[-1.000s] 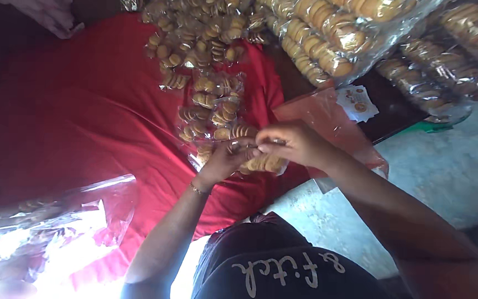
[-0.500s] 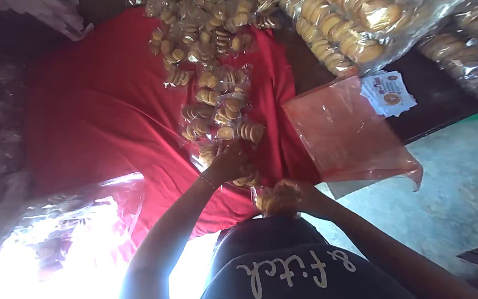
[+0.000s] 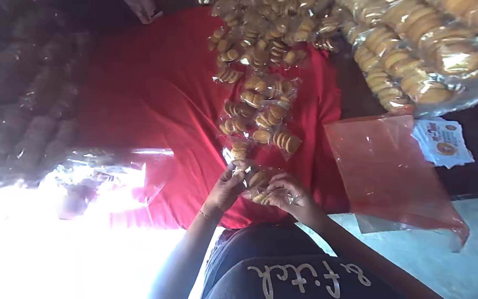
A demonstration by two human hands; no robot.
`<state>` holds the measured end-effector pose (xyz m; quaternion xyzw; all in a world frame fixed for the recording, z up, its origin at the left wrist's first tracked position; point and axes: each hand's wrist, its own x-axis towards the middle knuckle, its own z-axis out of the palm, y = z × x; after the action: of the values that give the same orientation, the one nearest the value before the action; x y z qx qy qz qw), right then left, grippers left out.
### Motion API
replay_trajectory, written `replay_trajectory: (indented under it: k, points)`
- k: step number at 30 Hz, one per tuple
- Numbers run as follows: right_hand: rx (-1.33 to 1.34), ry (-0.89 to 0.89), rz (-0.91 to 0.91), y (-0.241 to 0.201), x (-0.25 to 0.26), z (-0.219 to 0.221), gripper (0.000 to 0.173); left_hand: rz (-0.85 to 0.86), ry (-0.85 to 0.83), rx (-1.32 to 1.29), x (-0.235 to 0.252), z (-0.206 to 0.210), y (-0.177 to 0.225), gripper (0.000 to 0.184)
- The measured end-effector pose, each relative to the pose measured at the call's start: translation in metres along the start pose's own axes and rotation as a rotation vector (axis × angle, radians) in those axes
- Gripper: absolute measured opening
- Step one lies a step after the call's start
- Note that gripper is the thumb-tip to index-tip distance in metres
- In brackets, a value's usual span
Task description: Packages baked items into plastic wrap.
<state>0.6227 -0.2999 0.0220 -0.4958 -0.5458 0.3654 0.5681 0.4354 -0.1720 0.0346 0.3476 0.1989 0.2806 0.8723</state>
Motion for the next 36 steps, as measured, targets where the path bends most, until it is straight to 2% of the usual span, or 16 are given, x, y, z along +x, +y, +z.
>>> replay_trajectory:
  k: [2, 6, 10, 14, 16, 19, 20, 23, 24, 25, 27, 28, 30, 32, 34, 36]
  points:
    - [-0.140, -0.006, -0.116, 0.012, 0.010, 0.011, 0.026, 0.054, -0.002, 0.082, -0.004, -0.015, 0.000, 0.056]
    - [-0.330, -0.053, -0.161, 0.052, 0.016, 0.035, 0.027, 0.078, -0.074, 0.579, -0.018, -0.054, 0.010, 0.040]
    - [-0.495, 0.043, -0.166, 0.060, 0.012, 0.042, 0.055, 0.088, -0.103, 0.878, -0.026, -0.070, 0.017, 0.031]
    - [-0.528, -0.034, -0.139, 0.056, 0.027, 0.034, 0.098, -0.001, -0.102, 0.807, -0.011, -0.049, 0.011, 0.028]
    - [-0.424, -0.099, -0.123, 0.054, 0.028, 0.035, 0.084, -0.021, -0.138, 0.766, -0.010, -0.047, 0.007, 0.034]
    - [-0.359, -0.096, -0.127, 0.058, 0.026, 0.037, 0.058, 0.049, -0.272, 0.851, -0.025, -0.062, 0.007, 0.078]
    - [-0.345, -0.090, -0.135, 0.060, 0.026, 0.040, 0.056, 0.082, -0.280, 0.922, -0.030, -0.063, 0.006, 0.081]
    - [-0.349, -0.133, -0.173, 0.061, 0.016, 0.047, 0.064, 0.279, -0.163, 1.112, -0.034, -0.057, -0.014, 0.039]
    - [-0.352, -0.127, -0.180, 0.057, 0.011, 0.047, 0.061, 0.301, -0.155, 1.097, -0.033, -0.055, -0.017, 0.032]
    - [-0.362, -0.091, -0.190, 0.053, 0.007, 0.046, 0.055, 0.276, -0.184, 1.057, -0.031, -0.051, -0.013, 0.032]
    - [-0.379, -0.042, -0.207, 0.042, -0.001, 0.036, 0.043, 0.181, -0.186, 1.030, -0.028, -0.040, 0.006, 0.054]
    - [-0.382, -0.028, -0.203, 0.040, -0.005, 0.028, 0.040, 0.164, -0.066, 1.066, -0.024, -0.036, 0.013, 0.062]
    - [-0.368, -0.003, -0.174, 0.049, -0.015, 0.014, 0.041, 0.151, 0.286, 1.213, -0.003, -0.037, 0.022, 0.052]
    - [-0.353, -0.038, -0.174, 0.057, -0.020, 0.006, 0.044, 0.107, 0.469, 1.413, 0.035, -0.047, 0.028, 0.046]
    - [-0.324, -0.098, -0.158, 0.054, -0.018, 0.002, 0.048, 0.095, 0.379, 1.509, 0.063, -0.048, 0.029, 0.037]
    - [-0.305, -0.137, -0.134, 0.049, -0.016, -0.007, 0.054, 0.164, 0.118, 1.519, 0.071, -0.029, 0.027, 0.028]
